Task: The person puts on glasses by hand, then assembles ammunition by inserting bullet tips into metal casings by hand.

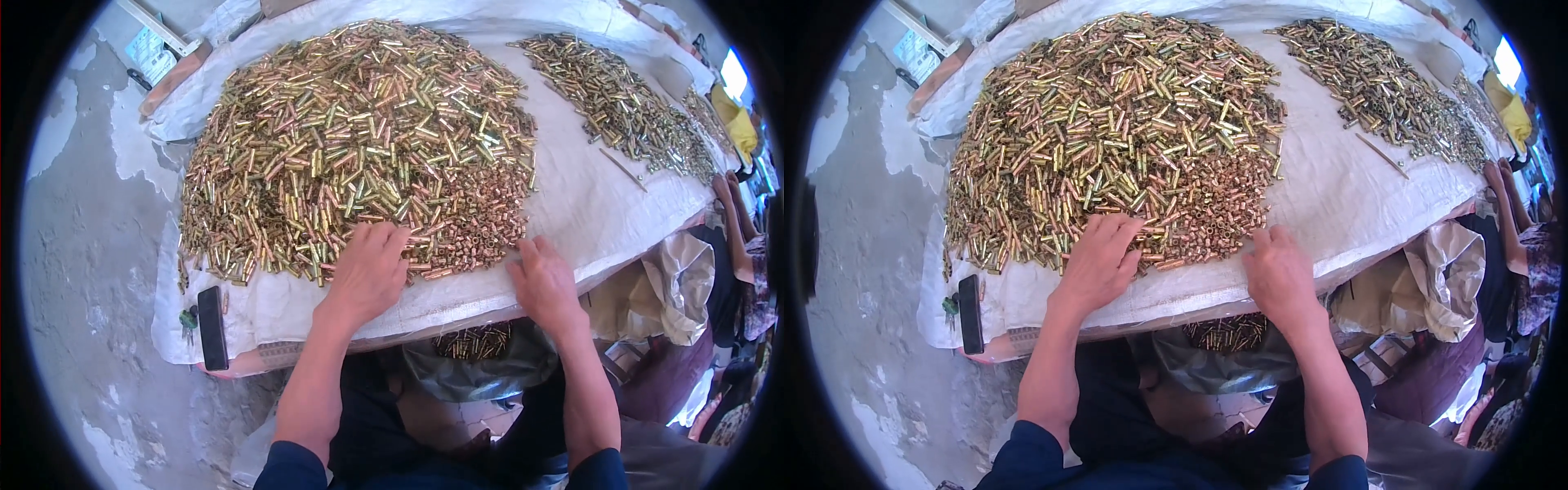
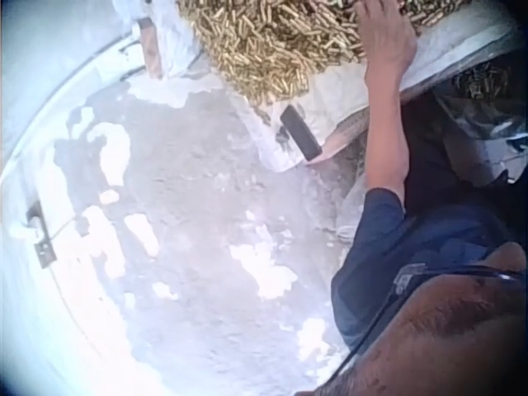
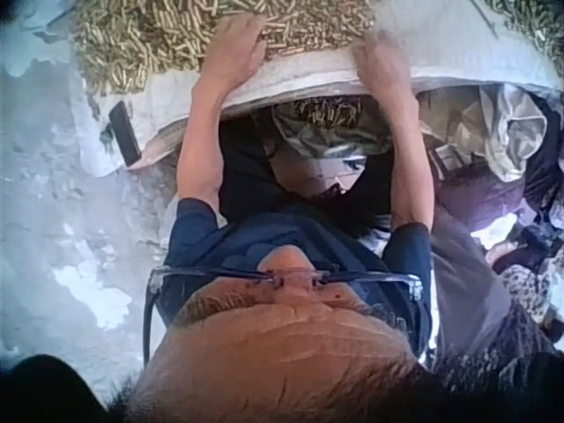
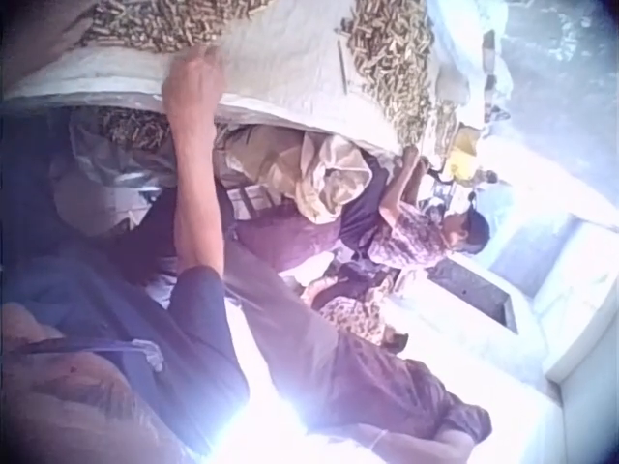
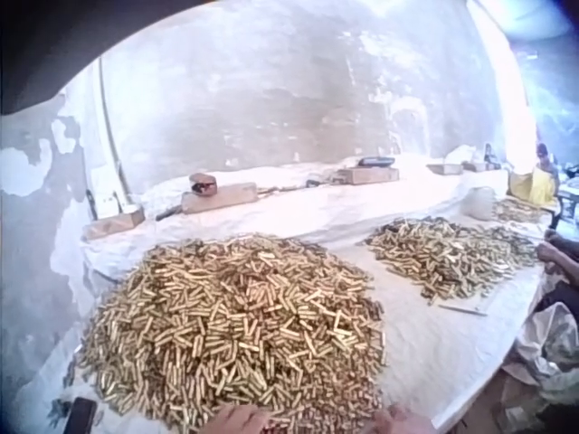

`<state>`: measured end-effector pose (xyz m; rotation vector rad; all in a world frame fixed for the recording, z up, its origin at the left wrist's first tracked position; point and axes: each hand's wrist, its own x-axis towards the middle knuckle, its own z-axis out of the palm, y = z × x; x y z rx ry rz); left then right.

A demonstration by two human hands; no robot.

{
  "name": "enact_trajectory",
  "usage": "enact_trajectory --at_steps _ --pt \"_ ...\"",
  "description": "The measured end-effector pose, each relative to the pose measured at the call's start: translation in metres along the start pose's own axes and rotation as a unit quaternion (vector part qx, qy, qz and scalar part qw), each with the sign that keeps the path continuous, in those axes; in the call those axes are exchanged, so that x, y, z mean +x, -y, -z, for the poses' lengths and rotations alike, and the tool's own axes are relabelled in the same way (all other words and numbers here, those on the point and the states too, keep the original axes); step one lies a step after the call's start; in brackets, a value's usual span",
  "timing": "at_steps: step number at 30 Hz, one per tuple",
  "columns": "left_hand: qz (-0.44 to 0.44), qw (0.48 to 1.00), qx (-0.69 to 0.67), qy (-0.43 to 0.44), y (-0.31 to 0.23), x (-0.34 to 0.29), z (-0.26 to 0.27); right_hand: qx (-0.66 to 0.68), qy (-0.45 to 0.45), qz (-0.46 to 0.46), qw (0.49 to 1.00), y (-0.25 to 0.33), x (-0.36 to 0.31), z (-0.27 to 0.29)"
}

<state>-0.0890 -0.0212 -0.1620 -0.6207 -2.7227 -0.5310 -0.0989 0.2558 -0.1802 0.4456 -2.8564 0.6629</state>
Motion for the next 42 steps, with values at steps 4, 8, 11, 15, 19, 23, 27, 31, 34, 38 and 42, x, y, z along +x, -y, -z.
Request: enact_trajectory --at_steps 4,8,11,15,19,23,27,31,34,38,42 --pt "0.003 0.999 -0.041 0.033 -0.002 0.003 -0.008 0.045 0.038 0.035 0.998 0.007 0.007 -0.008" --pt "-0.005 0.997 -0.076 0.024 -0.01 0.006 -0.015 0.11 0.071 0.041 0.991 0.014 0.009 -0.01" --pt "-0.015 0.995 -0.088 0.035 -0.013 0.008 -0.012 0.126 0.089 0.064 0.986 0.021 0.01 -0.005" --pt "-0.048 0.991 -0.121 0.016 -0.018 0.007 -0.01 0.121 0.076 0.039 0.989 0.023 0.01 -0.007" --pt "-0.053 0.989 -0.133 0.025 -0.015 0.005 -0.013 0.079 0.093 0.015 0.992 0.022 0.013 -0.007" --pt "-0.013 0.99 -0.14 0.013 -0.006 0.006 -0.015 0.079 0.104 0.005 0.991 0.022 0.015 -0.008" --pt "-0.014 0.994 -0.11 0.005 -0.006 0.011 -0.011 0.061 0.101 0.003 0.993 0.023 0.015 -0.007" --pt "-0.031 0.995 -0.084 0.045 -0.013 0.019 -0.012 0.095 0.107 0.028 0.989 0.015 0.019 -0.005" --pt "-0.041 0.996 -0.051 0.057 -0.013 0.022 -0.012 0.133 0.104 0.047 0.985 0.013 0.021 -0.004" --pt "-0.07 0.995 -0.053 0.049 -0.011 0.023 -0.013 0.116 0.094 0.079 0.986 0.013 0.02 -0.007" --pt "-0.082 0.995 -0.033 0.038 -0.014 0.021 -0.017 0.074 0.093 0.086 0.989 0.014 0.018 -0.009"
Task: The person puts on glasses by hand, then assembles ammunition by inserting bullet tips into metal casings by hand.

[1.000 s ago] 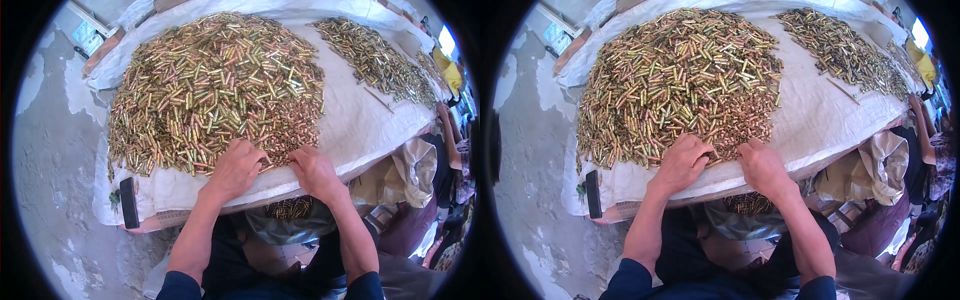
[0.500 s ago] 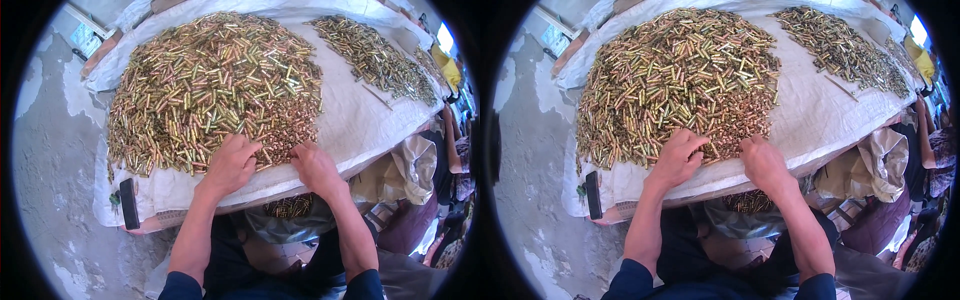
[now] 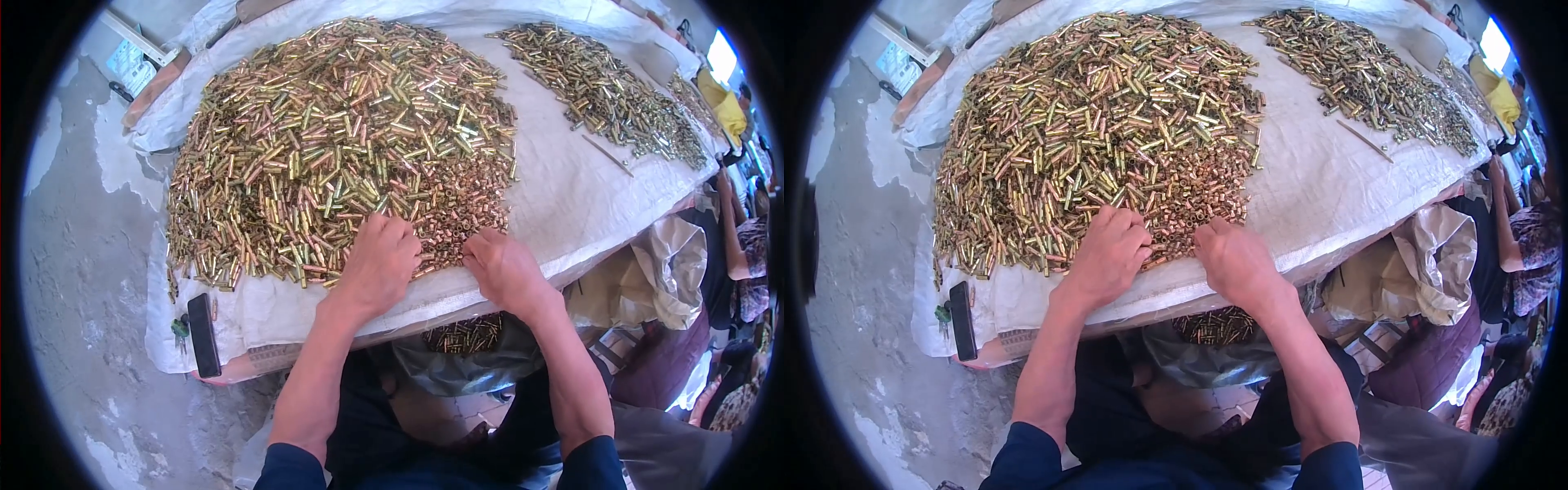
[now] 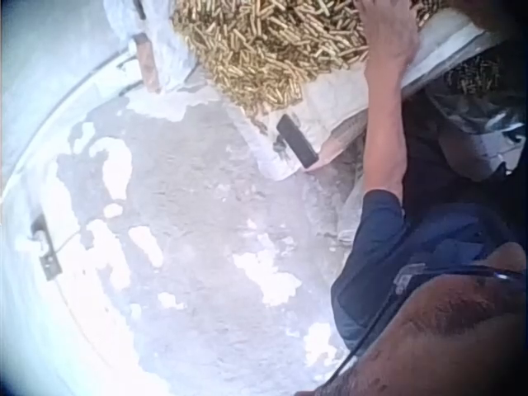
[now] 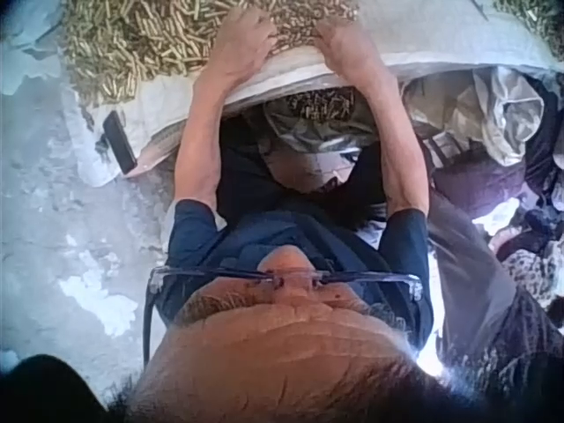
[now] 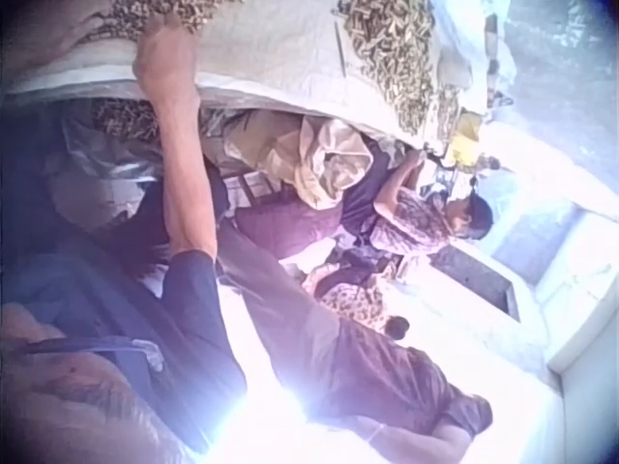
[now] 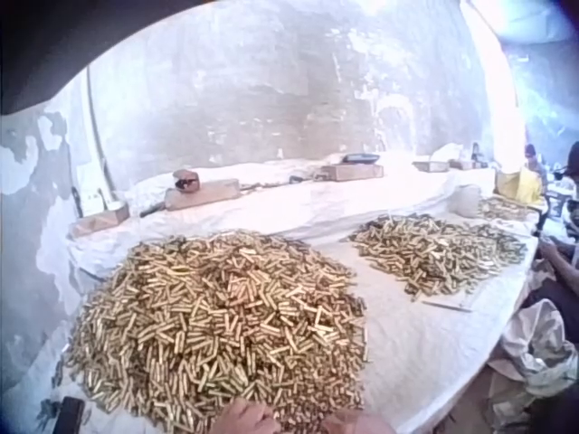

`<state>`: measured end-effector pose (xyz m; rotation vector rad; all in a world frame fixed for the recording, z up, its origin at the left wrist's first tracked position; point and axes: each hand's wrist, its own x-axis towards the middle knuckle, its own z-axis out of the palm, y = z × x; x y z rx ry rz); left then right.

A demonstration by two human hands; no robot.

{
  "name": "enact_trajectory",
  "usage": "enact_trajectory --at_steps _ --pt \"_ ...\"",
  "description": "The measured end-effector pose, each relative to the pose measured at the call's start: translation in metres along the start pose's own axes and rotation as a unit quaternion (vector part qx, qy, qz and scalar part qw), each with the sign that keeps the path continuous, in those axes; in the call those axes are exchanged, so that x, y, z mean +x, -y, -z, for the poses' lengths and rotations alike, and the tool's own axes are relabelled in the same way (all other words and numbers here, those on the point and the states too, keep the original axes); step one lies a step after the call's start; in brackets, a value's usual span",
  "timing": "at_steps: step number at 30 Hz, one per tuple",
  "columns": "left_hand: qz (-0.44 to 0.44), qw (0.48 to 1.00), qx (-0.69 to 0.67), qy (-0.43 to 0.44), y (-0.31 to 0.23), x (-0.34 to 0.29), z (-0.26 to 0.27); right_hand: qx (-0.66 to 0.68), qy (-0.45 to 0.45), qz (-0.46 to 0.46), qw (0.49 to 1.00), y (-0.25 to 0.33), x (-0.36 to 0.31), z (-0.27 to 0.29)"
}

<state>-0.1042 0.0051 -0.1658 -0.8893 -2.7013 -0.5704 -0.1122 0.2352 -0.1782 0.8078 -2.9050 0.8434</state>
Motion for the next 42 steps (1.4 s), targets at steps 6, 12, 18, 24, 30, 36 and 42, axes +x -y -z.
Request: enact_trajectory --at_steps 6,12,18,24,30,36,42 --pt "-0.016 0.998 -0.022 -0.061 -0.009 -0.006 0.0 -0.001 -0.004 -0.003 1.0 0.003 -0.006 0.005" --pt "-0.003 0.997 -0.057 -0.061 -0.017 -0.015 0.002 0.093 -0.058 0.019 0.994 0.009 -0.009 0.006" --pt "-0.026 0.99 -0.104 -0.096 -0.027 -0.015 0.004 0.368 -0.04 -0.109 0.923 0.017 -0.012 0.007" --pt "-0.013 0.987 -0.124 -0.104 -0.031 -0.016 0.004 0.344 -0.061 -0.06 0.935 0.028 -0.016 0.012" --pt "-0.012 0.984 -0.148 -0.095 -0.028 -0.021 -0.001 0.301 -0.054 -0.028 0.952 0.033 -0.018 0.008" --pt "0.013 0.98 -0.19 -0.062 -0.029 -0.023 0.003 0.422 -0.021 -0.055 0.905 0.036 -0.018 0.001" --pt "0.048 0.96 -0.266 -0.079 -0.033 -0.024 0.003 0.532 -0.036 -0.114 0.838 0.035 -0.019 -0.007"
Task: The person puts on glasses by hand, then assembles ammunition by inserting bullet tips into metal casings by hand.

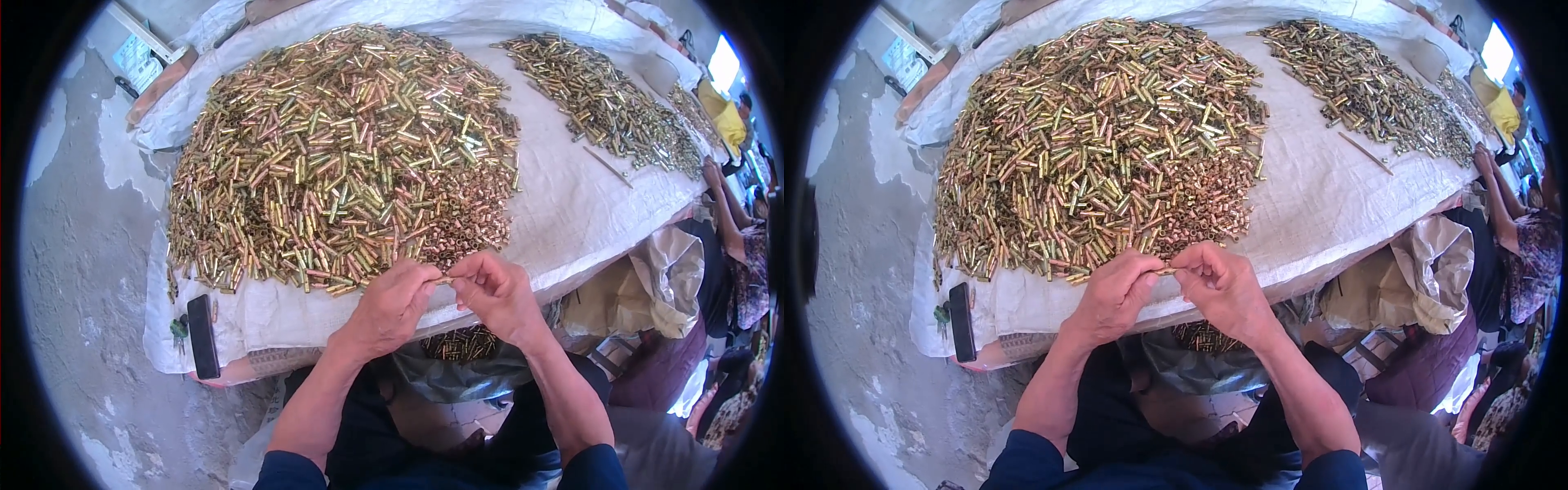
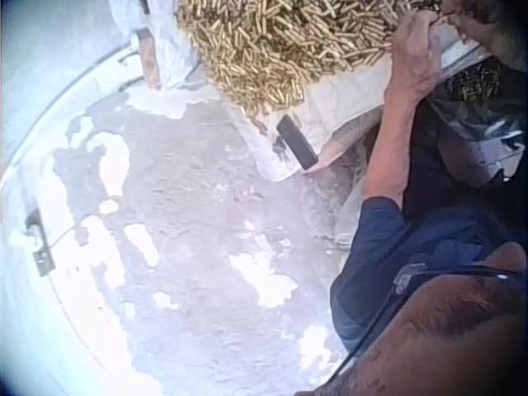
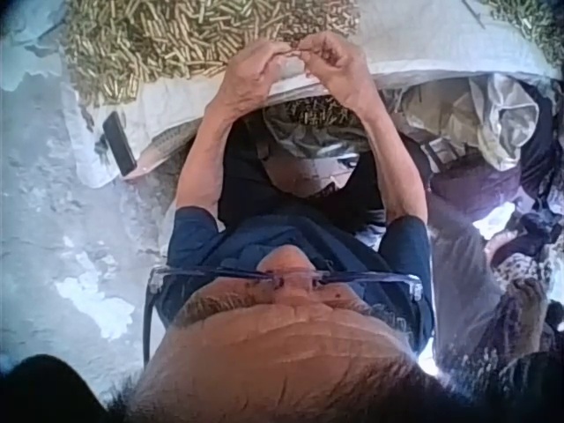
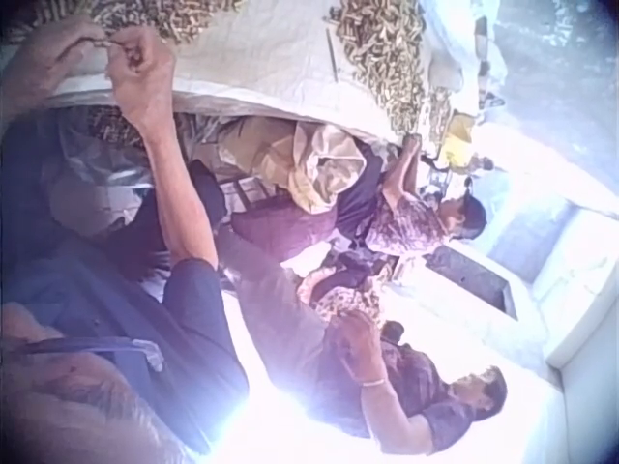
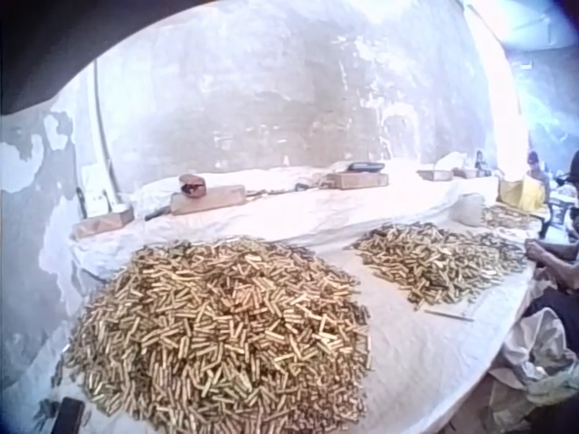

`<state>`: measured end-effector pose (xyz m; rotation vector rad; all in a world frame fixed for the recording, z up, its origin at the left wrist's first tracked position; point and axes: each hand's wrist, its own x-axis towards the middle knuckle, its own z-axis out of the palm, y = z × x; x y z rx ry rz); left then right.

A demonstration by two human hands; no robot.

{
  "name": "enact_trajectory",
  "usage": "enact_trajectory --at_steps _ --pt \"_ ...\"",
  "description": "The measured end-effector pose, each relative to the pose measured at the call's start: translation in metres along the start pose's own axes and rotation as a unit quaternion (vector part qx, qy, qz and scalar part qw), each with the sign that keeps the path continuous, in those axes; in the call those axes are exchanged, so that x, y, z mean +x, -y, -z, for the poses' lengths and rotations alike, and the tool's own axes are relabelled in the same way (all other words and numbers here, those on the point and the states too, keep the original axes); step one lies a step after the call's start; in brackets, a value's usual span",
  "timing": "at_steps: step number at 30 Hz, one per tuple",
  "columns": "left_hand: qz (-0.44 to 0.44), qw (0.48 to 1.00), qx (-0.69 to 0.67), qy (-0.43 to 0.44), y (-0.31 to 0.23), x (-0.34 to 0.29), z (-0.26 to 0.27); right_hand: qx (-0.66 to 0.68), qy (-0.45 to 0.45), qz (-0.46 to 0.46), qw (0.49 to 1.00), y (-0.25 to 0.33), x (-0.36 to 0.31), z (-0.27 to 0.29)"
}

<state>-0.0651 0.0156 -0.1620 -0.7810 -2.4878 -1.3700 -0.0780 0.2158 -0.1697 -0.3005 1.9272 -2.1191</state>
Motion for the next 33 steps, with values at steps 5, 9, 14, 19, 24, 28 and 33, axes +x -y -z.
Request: enact_trajectory --at_steps 5,9,14,19,24,28,33 --pt "0.012 1.0 -0.019 -0.01 0.001 0.0 -0.003 -0.037 0.005 0.005 0.999 0.002 -0.002 0.0" --pt "0.052 0.993 -0.094 -0.04 -0.001 -0.006 -0.013 0.022 0.035 -0.03 0.999 0.006 -0.006 -0.001" --pt "0.221 0.945 -0.24 0.031 -0.014 -0.013 -0.017 0.043 0.109 -0.063 0.991 -0.004 -0.012 0.009" --pt "0.286 0.876 -0.38 0.073 -0.02 -0.015 -0.018 0.014 0.148 -0.06 0.987 -0.002 -0.017 0.012" --pt "0.352 0.795 -0.486 0.094 -0.015 -0.017 -0.022 -0.031 0.165 -0.062 0.984 0.004 -0.019 0.014" --pt "0.405 0.752 -0.513 0.087 -0.018 -0.016 -0.025 -0.045 0.166 -0.052 0.984 0.004 -0.022 0.014" --pt "0.439 0.709 -0.546 0.077 -0.021 -0.014 -0.026 -0.059 0.17 -0.075 0.981 0.006 -0.023 0.014"
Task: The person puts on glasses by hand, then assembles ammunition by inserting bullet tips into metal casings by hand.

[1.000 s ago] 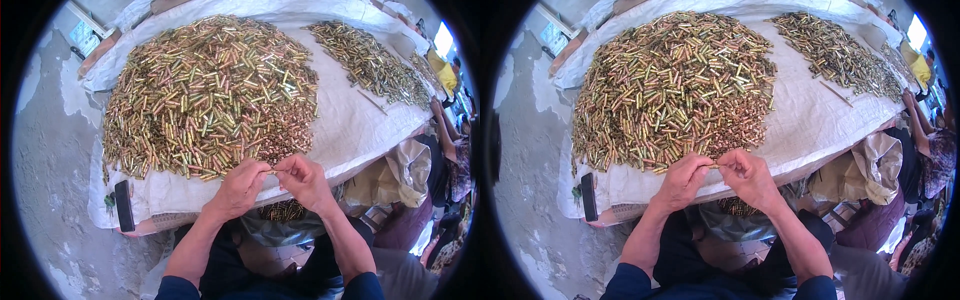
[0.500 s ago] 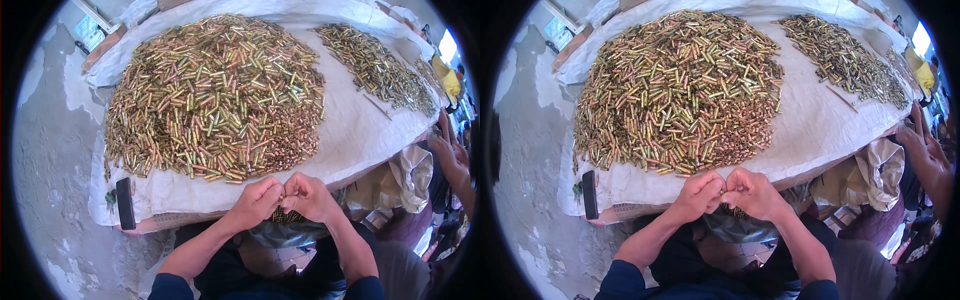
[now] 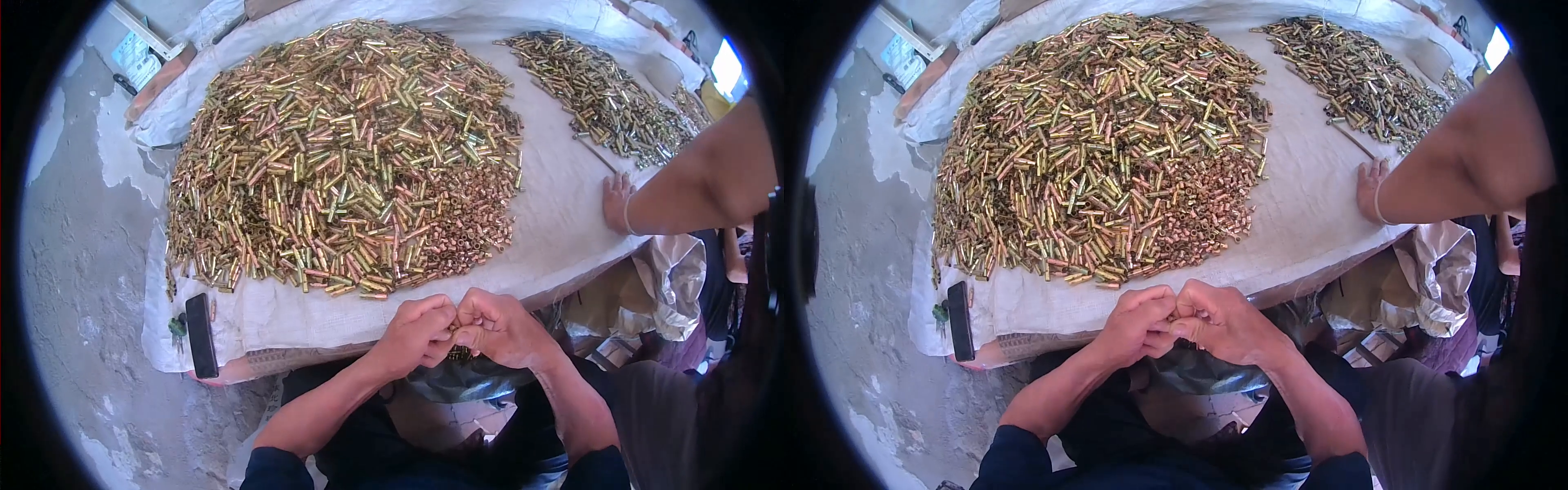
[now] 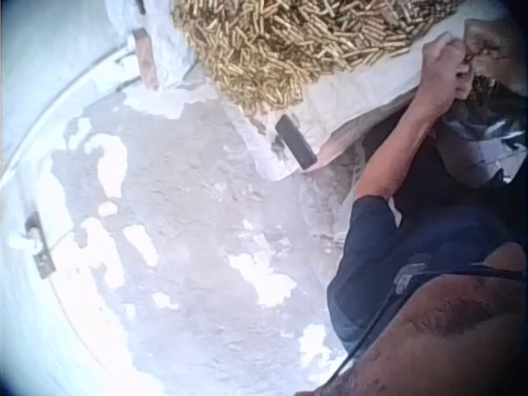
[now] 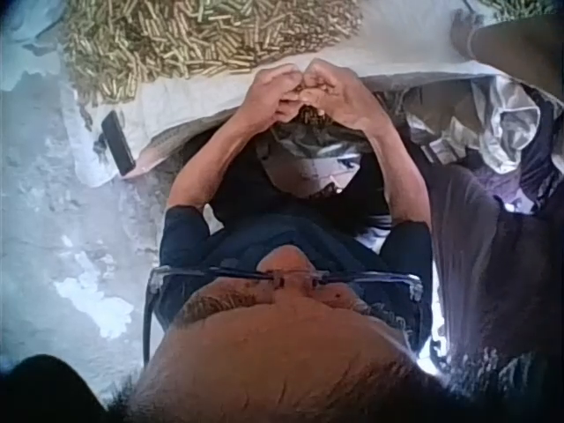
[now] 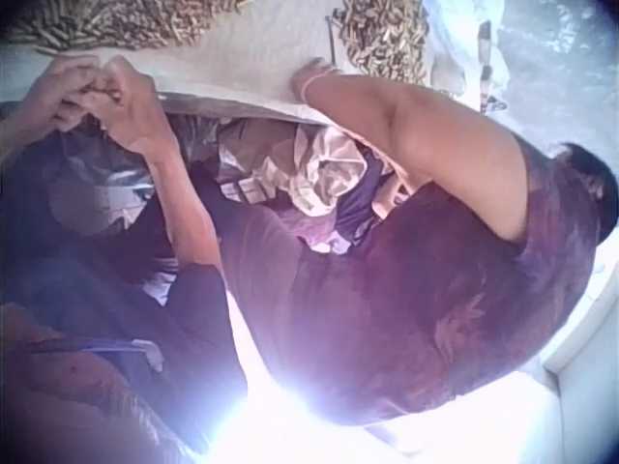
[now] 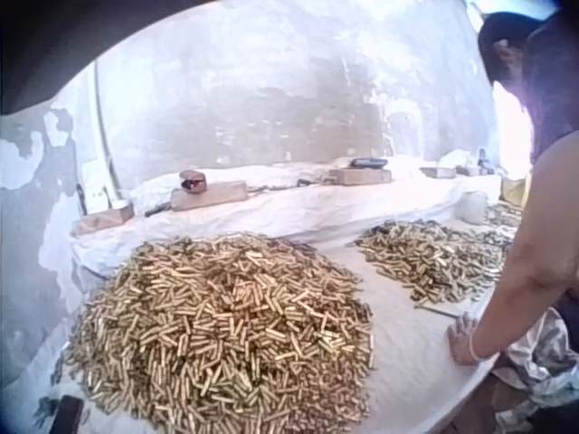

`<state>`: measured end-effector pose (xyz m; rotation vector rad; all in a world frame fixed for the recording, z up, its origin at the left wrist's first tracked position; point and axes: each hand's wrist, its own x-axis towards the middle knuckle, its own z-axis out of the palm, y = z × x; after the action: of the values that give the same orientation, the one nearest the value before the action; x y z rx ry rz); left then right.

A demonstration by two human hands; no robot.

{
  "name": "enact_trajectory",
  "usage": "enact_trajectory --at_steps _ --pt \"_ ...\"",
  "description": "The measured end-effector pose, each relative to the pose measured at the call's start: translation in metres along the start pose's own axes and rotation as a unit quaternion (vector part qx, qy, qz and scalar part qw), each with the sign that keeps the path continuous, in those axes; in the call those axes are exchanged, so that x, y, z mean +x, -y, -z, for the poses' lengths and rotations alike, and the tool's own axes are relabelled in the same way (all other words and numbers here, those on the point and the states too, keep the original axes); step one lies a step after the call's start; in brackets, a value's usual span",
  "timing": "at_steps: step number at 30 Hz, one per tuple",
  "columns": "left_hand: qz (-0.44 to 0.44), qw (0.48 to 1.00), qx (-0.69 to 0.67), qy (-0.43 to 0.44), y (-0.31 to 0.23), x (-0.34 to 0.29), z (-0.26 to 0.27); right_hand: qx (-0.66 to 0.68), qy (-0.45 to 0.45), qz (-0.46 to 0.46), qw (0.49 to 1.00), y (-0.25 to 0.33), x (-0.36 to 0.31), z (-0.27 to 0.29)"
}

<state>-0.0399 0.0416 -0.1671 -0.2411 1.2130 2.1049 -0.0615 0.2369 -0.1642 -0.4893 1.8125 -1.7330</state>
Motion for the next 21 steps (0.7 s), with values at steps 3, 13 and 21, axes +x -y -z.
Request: enact_trajectory --at_steps 3,13,21 --pt "0.004 1.0 -0.007 0.003 0.001 0.0 0.001 -0.025 0.001 0.022 0.999 -0.002 -0.001 0.0" --pt "0.001 1.0 -0.013 -0.022 0.002 0.001 -0.001 -0.009 0.005 0.015 1.0 -0.008 0.0 -0.002" --pt "-0.176 0.95 0.23 -0.121 0.009 0.004 0.0 -0.236 -0.026 0.06 0.97 0.012 -0.002 -0.009"
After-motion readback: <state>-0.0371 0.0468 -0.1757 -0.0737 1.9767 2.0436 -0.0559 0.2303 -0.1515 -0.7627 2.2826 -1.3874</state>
